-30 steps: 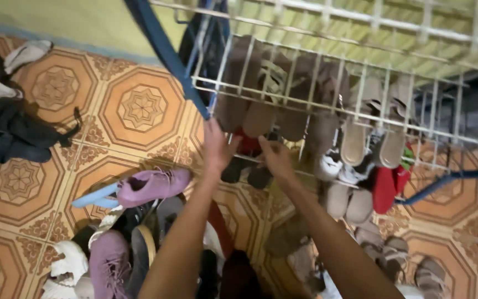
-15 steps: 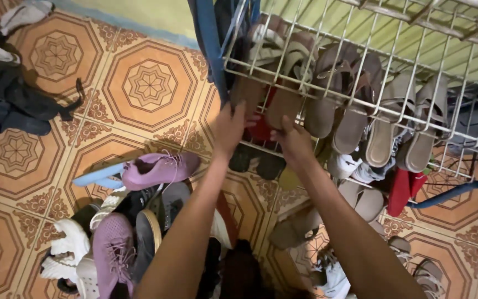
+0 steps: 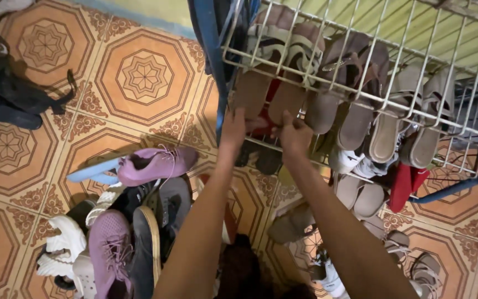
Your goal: Organize various shoes on a multi-tier wire shoe rack.
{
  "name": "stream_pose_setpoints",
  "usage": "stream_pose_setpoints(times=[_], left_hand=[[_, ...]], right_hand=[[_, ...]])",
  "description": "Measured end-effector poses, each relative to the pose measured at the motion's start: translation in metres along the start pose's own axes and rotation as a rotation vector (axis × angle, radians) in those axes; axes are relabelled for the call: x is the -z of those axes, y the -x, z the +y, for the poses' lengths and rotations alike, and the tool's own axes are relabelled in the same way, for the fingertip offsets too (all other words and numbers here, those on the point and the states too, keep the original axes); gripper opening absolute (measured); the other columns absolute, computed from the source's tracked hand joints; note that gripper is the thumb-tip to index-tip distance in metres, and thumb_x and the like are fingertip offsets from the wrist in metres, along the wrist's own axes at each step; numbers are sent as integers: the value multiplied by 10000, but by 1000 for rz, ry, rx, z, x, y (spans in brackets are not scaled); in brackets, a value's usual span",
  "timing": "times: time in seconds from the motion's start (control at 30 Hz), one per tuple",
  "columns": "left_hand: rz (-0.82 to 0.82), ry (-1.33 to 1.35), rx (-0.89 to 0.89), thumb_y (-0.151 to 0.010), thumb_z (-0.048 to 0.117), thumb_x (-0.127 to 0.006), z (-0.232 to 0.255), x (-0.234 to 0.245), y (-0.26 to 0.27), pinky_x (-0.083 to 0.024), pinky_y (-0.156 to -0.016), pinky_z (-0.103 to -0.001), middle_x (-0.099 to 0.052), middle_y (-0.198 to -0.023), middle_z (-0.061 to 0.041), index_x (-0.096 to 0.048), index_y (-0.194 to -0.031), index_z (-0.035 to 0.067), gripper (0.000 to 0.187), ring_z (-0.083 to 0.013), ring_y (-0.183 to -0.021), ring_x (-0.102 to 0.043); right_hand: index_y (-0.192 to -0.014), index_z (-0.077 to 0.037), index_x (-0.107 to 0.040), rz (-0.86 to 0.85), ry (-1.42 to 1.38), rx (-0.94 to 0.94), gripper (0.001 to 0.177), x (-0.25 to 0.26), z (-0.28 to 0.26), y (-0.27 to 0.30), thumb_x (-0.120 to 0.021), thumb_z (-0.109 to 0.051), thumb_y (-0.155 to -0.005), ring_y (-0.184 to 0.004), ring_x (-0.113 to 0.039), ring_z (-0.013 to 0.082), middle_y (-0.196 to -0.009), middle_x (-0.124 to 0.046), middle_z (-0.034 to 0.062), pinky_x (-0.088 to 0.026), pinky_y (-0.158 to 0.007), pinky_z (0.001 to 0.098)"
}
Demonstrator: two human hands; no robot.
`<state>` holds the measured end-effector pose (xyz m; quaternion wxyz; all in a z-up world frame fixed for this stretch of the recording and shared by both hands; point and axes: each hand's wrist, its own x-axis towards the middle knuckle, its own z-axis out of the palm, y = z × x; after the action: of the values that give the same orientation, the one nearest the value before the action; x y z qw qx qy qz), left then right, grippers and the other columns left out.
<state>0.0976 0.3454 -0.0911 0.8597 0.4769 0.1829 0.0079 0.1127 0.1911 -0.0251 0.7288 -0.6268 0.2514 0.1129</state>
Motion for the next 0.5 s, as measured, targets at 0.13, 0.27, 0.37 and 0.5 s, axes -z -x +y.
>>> stream_pose_setpoints(times=[0.13,0.27,0.37,0.5], left_hand=[[-15,-26,206,-1048,338,-382,15,-1,-1,-637,-681,-379,-749,-839,-221,-605,-1150,-101,504,-309,-703,-767],[-24,-85,99,-1065,337,-450,15,-7,5,-587,-607,-397,-703,-734,-229,-562,-1135,-72,430,-304,-587,-700],[30,-162,121,-1064,359,-440,34,-23,21,-524,-549,-331,-719,-729,-200,-585,-1109,-46,433,-266,-573,-708],[151,-207,81,-1025,313,-498,24,-23,21,-568,-525,-341,-721,-738,-180,-518,-1079,-43,361,-255,-578,-720]], right_hand=[[-1104,112,-652,139,184,16,414,-4,-2,5,-654,-286,-989,-580,-663,199,-807,-720,173,-510,-520,330],[-1038,137,-668,101,53,78,421,-3,10,-6,-670,-282,-1001,-605,-661,188,-829,-711,157,-527,-526,332],[-1052,104,-665,140,66,48,392,-5,1,5,-672,-283,-988,-607,-678,199,-855,-726,136,-540,-536,324],[-1109,96,-646,93,-55,68,369,-2,15,-13,-670,-249,-978,-636,-700,206,-886,-720,149,-578,-548,336]])
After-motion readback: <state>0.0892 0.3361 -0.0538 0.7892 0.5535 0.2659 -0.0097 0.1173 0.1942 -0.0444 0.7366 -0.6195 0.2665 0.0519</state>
